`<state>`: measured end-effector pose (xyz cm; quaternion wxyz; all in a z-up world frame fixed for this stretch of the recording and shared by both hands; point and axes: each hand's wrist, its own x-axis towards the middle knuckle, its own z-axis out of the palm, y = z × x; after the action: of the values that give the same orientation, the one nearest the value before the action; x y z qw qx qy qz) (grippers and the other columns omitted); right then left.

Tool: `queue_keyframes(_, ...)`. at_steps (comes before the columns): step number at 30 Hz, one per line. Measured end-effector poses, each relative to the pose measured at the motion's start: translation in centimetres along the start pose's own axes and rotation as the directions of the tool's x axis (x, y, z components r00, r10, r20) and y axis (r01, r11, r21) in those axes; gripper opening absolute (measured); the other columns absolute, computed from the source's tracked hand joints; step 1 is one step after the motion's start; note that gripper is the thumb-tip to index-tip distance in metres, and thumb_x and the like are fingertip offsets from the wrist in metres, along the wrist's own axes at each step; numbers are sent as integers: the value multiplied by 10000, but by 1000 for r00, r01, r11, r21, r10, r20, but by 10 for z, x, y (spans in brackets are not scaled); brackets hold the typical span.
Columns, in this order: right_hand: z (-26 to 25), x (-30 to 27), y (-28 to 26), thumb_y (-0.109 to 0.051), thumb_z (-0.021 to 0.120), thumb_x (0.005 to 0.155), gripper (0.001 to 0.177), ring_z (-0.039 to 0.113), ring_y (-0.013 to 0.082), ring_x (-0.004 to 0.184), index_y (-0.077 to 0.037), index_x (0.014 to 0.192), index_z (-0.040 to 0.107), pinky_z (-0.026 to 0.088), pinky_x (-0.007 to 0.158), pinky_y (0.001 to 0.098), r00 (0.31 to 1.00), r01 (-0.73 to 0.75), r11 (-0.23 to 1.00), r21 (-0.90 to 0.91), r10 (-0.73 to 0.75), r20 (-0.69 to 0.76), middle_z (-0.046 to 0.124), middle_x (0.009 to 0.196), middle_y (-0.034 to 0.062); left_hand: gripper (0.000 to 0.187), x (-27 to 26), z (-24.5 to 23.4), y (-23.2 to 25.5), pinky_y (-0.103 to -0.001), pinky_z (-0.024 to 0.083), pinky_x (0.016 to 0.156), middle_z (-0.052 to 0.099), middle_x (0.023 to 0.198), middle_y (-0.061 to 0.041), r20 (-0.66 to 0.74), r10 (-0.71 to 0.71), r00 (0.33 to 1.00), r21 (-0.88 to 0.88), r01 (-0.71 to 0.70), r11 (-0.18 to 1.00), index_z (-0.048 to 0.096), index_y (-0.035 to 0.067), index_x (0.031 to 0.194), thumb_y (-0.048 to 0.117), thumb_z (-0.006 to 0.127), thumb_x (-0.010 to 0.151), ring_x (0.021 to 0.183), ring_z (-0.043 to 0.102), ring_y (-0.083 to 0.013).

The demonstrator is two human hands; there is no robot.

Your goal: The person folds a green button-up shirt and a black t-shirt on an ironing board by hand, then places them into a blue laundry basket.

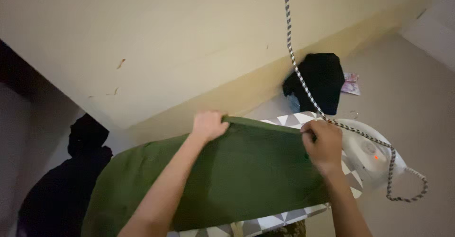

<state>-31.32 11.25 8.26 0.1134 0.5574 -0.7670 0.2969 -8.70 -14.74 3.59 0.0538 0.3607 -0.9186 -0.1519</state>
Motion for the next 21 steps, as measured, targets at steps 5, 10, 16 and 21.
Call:
queue_keyframes(5, 34, 9, 21, -160, 688, 928, 43, 682, 340, 831, -140, 899, 713, 528, 713, 471, 987, -98, 975, -197, 69, -147, 692, 873, 134, 426, -13, -8, -35, -484, 566, 885, 757, 1037, -166, -21, -77, 997, -64, 76, 995, 731, 145, 1184, 400, 701, 844, 989, 713, -361)
queue_keyframes(10, 57, 47, 65, -253, 449, 1069, 201, 737, 306, 783, -162, 1143, 612, 580, 779, 440, 737, -676, 671, 306, 601, 309, 694, 925, 158, 444, -18, -35, -38, -475, 580, 775, 738, 877, -185, -116, -134, 984, -259, 100, 961, 718, 141, 1195, 377, 721, 819, 833, 732, -353)
queue_keyframes(16, 52, 44, 71, -106, 417, 1030, 141, 712, 296, 866, -63, 1100, 532, 575, 793, 479, 911, -405, 716, 569, 365, 191, 631, 1040, 173, 290, -59, -53, -20, -446, 563, 683, 724, 870, -88, -562, 257, 786, 99, -245, 965, 727, 134, 989, 365, 775, 821, 883, 695, -317)
queue_keyframes(21, 13, 10, 59, -40, 524, 982, 121, 612, 339, 985, -65, 1055, 618, 483, 862, 482, 991, -10, 996, 93, 22, -133, 634, 1009, 160, 253, -126, -38, 0, -414, 576, 660, 699, 964, -89, -319, 169, 933, -97, -209, 973, 719, 141, 1025, 300, 753, 833, 829, 700, -277)
